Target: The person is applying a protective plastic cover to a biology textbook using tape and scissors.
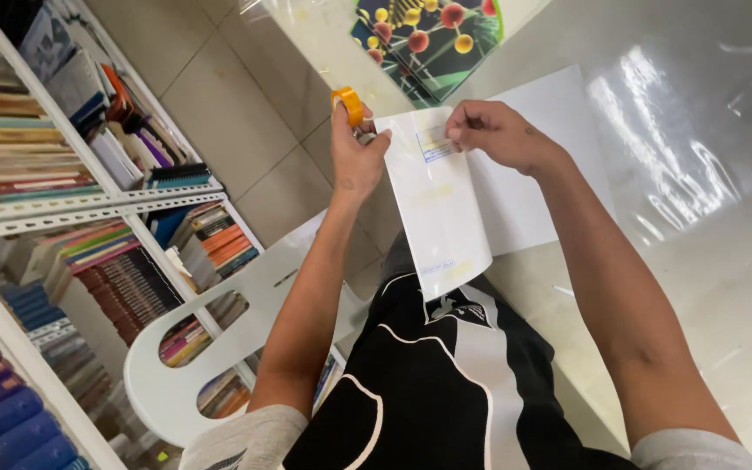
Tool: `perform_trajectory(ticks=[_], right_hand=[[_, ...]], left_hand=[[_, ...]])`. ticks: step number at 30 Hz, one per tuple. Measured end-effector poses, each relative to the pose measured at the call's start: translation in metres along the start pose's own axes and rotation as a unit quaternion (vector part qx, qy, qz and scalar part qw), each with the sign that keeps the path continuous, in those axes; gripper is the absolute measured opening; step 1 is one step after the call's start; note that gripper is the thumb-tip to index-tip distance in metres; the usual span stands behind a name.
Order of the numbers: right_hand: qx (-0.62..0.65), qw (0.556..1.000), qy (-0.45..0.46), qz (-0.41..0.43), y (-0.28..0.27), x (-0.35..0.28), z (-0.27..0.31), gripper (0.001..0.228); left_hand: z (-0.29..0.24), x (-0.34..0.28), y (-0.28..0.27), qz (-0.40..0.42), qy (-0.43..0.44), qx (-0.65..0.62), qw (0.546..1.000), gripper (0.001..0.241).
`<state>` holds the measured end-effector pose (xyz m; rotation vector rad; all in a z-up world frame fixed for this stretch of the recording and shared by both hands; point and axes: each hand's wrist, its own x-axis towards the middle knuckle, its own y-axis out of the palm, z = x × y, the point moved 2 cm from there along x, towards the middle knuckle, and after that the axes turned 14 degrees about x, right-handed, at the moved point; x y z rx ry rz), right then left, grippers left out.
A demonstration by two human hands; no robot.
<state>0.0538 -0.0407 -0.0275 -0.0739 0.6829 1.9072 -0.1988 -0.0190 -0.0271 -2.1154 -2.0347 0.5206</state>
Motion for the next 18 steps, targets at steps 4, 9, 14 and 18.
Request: perform_trajectory(ticks=[4, 9, 14, 18], right_hand=[[-0.042, 0.999, 0.017, 0.013, 0.006, 0.026, 0.016, 0.01], [-0.077, 0.996, 0.013, 0.049, 0.021, 0.049, 0.029, 0.016], [-0.072, 0.994, 0.006, 0.081, 0.038, 0.06, 0.032, 0.016], [-0.021, 0.995, -0.001, 0.096, 0.042, 0.063, 0.029, 0.014]], left_hand=[[-0.01, -0.012, -0.012, -0.01, -0.012, 0.0, 1.0, 0.048], [-0.02, -0.027, -0.015, -0.01, 0.003, -0.031, 0.999, 0.043], [-0.036, -0.032, -0.015, -0.006, -0.016, -0.052, 0.999, 0.049], [-0.031, -0.033, -0.014, -0.017, -0.013, -0.069, 0.997, 0.05]])
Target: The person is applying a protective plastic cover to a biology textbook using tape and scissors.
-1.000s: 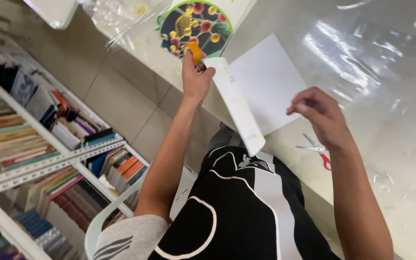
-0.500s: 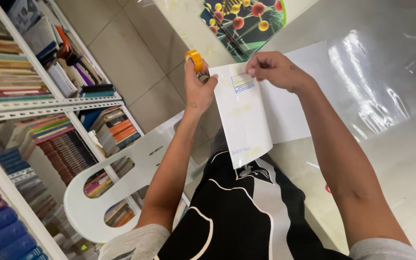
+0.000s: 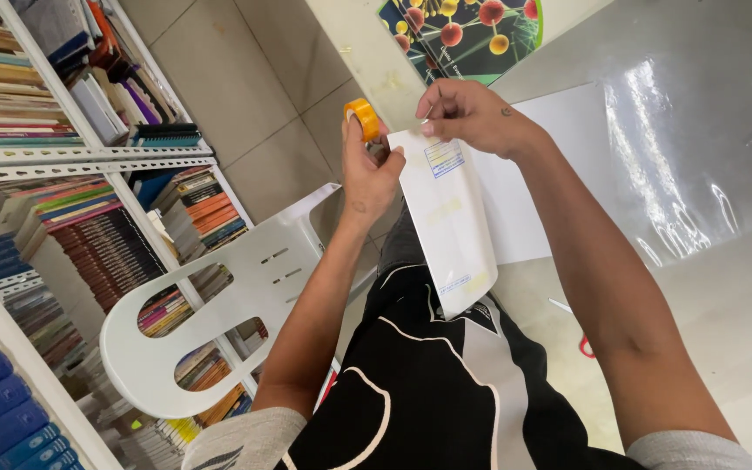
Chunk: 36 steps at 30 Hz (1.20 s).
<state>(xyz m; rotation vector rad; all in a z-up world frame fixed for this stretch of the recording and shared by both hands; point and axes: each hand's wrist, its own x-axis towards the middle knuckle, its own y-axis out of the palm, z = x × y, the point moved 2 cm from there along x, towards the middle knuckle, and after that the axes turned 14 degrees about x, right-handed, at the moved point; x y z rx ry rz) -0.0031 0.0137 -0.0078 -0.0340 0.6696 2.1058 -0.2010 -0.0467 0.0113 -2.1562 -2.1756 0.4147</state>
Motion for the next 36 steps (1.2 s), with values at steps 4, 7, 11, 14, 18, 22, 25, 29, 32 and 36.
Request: perform_trajectory(ticks=[4, 7, 11, 14, 18, 22, 25, 29, 32, 36], right_hand=[[0.069, 0.997, -0.004, -0.027, -0.005, -0.002, -0.009, 0.012], [0.145, 0.989, -0.016, -0.037, -0.001, -0.002, -0.011, 0.009], [0.087, 0.995, -0.01, -0.039, 0.01, 0.001, -0.006, 0.004], [0.034, 0.998, 0.0, -0.05, 0.015, 0.005, -0.005, 0.006], [0.004, 0.998, -0.002, -0.06, 0.017, 0.004, -0.006, 0.009], [-0.002, 0.998, -0.007, -0.067, 0.016, 0.002, -0.008, 0.01], [0.042, 0.996, -0.019, -0.07, 0.014, 0.0, -0.009, 0.009], [0.121, 0.989, -0.034, -0.073, 0.017, -0.003, -0.011, 0.007], [0.116, 0.989, -0.035, -0.09, 0.016, -0.001, -0.015, 0.008], [0.023, 0.993, -0.022, -0.117, 0.014, -0.002, -0.023, 0.013]], left_hand=[[0.009, 0.0, -0.001, -0.012, -0.004, 0.016, 1.0, 0.047], [0.016, -0.001, -0.001, -0.005, -0.005, 0.005, 1.0, 0.042], [0.012, -0.003, 0.0, 0.001, -0.016, -0.04, 0.999, 0.048], [0.011, -0.002, -0.002, 0.0, -0.012, -0.043, 0.999, 0.049], [0.009, -0.002, -0.001, -0.003, -0.009, -0.042, 0.999, 0.054], [0.013, -0.001, -0.001, -0.003, -0.007, -0.042, 0.999, 0.052], [0.014, -0.001, -0.001, 0.001, -0.022, -0.042, 0.999, 0.056], [0.015, -0.001, 0.0, 0.006, -0.018, -0.044, 0.999, 0.056], [0.016, 0.0, -0.001, 0.002, -0.007, -0.035, 0.999, 0.056], [0.006, -0.001, -0.001, 0.003, -0.01, -0.052, 0.999, 0.057]])
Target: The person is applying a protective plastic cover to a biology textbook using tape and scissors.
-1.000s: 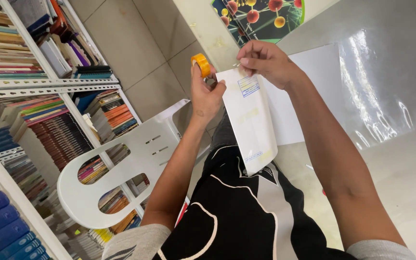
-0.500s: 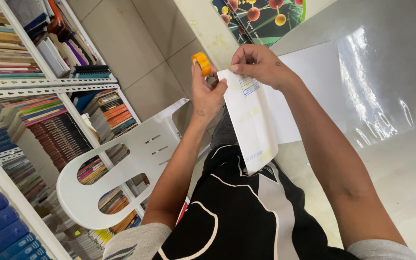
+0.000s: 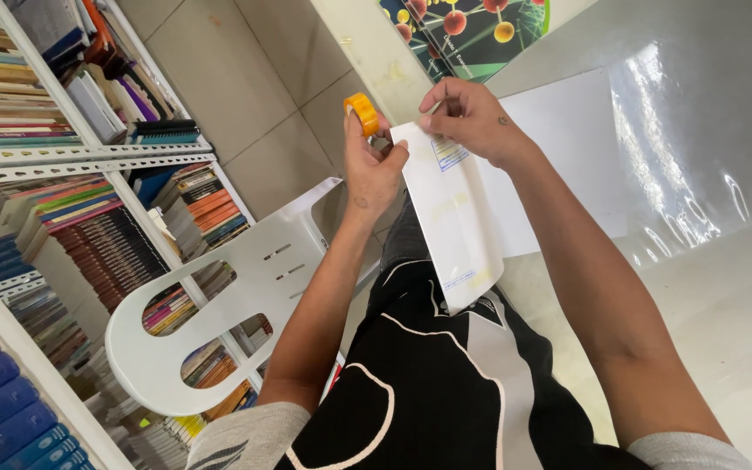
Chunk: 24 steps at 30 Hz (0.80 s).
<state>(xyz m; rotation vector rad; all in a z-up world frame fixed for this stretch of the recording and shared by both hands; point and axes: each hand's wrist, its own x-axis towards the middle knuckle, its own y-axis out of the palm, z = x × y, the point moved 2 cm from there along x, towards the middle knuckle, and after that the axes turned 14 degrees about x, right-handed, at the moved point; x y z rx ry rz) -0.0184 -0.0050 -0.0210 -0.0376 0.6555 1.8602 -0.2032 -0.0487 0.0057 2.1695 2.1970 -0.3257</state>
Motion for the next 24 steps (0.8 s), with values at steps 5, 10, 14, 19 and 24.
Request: perform_trajectory(ticks=[5, 10, 14, 19, 24], right_hand=[[-0.047, 0.999, -0.006, -0.011, -0.002, 0.002, -0.002, 0.018], [-0.065, 0.997, -0.016, -0.025, -0.01, 0.002, -0.002, 0.022], [-0.056, 0.998, 0.005, -0.031, -0.008, -0.002, 0.007, 0.019], [-0.085, 0.996, -0.012, -0.017, -0.011, -0.003, 0.01, 0.012], [-0.193, 0.976, -0.1, 0.007, -0.013, -0.001, 0.014, 0.012]], left_hand=[[0.006, -0.001, -0.001, 0.006, 0.006, 0.02, 1.0, 0.054], [0.0, 0.0, 0.001, 0.005, 0.0, 0.009, 1.0, 0.059], [0.001, 0.001, 0.002, 0.004, -0.002, 0.013, 1.0, 0.059], [0.01, 0.001, 0.002, 0.007, -0.007, 0.016, 1.0, 0.058], [0.007, 0.002, 0.004, -0.006, 0.007, 0.025, 1.0, 0.058]])
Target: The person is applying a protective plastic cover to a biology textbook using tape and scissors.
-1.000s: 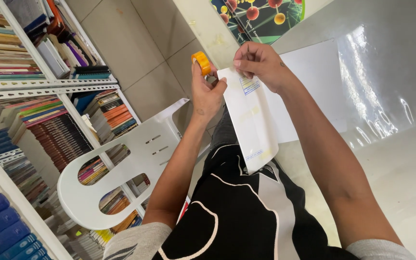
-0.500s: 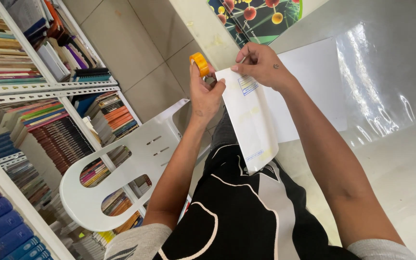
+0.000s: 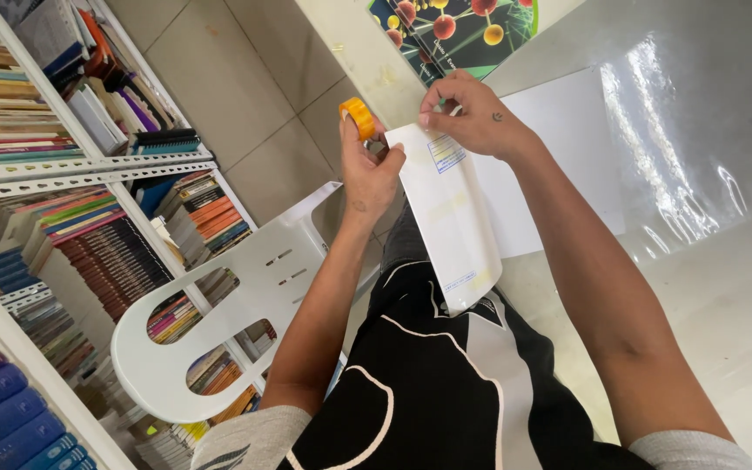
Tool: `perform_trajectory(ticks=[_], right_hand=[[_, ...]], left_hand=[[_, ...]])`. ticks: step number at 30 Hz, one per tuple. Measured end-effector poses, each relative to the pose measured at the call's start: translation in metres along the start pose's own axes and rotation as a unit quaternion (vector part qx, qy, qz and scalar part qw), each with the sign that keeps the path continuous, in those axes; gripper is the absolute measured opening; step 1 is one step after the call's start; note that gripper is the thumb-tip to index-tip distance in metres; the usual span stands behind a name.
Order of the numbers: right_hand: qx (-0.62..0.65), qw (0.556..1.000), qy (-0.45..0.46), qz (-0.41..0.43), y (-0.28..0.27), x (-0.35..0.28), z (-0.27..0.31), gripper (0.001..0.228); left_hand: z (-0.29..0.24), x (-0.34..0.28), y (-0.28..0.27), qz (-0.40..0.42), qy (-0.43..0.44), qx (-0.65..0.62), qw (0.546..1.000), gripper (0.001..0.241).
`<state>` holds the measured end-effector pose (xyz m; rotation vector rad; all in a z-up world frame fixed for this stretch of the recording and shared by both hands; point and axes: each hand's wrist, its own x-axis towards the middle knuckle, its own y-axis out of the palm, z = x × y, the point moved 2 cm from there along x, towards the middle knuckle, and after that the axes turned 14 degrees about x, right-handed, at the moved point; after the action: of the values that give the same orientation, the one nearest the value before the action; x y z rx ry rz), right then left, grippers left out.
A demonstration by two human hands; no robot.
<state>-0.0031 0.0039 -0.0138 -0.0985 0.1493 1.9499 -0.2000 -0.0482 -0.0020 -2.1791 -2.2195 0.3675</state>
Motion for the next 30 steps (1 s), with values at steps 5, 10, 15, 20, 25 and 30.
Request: perform_trajectory(ticks=[5, 10, 15, 20, 25, 30], right_hand=[[0.095, 0.994, 0.057, -0.001, 0.001, -0.006, -0.01, 0.014], [0.155, 0.982, 0.099, -0.032, 0.001, -0.012, -0.027, 0.014], [0.078, 0.99, 0.086, -0.083, -0.006, -0.015, -0.037, 0.015], [-0.058, 0.986, 0.036, -0.155, -0.012, -0.039, -0.041, 0.016], [-0.267, 0.931, -0.16, -0.189, 0.019, -0.077, 0.003, 0.06], [-0.321, 0.929, -0.127, -0.136, 0.03, -0.083, -0.01, 0.072]], left_hand=[[-0.007, -0.001, 0.003, -0.001, -0.003, 0.0, 1.0, 0.057], [-0.008, -0.001, 0.003, 0.008, -0.014, -0.012, 1.0, 0.058], [-0.019, -0.001, 0.004, 0.017, -0.027, -0.015, 0.999, 0.057], [-0.009, -0.001, 0.001, 0.02, -0.022, -0.027, 0.999, 0.051], [-0.008, -0.001, 0.002, 0.017, -0.03, -0.015, 0.999, 0.05], [-0.01, 0.002, 0.007, 0.03, -0.015, -0.019, 0.999, 0.05]])
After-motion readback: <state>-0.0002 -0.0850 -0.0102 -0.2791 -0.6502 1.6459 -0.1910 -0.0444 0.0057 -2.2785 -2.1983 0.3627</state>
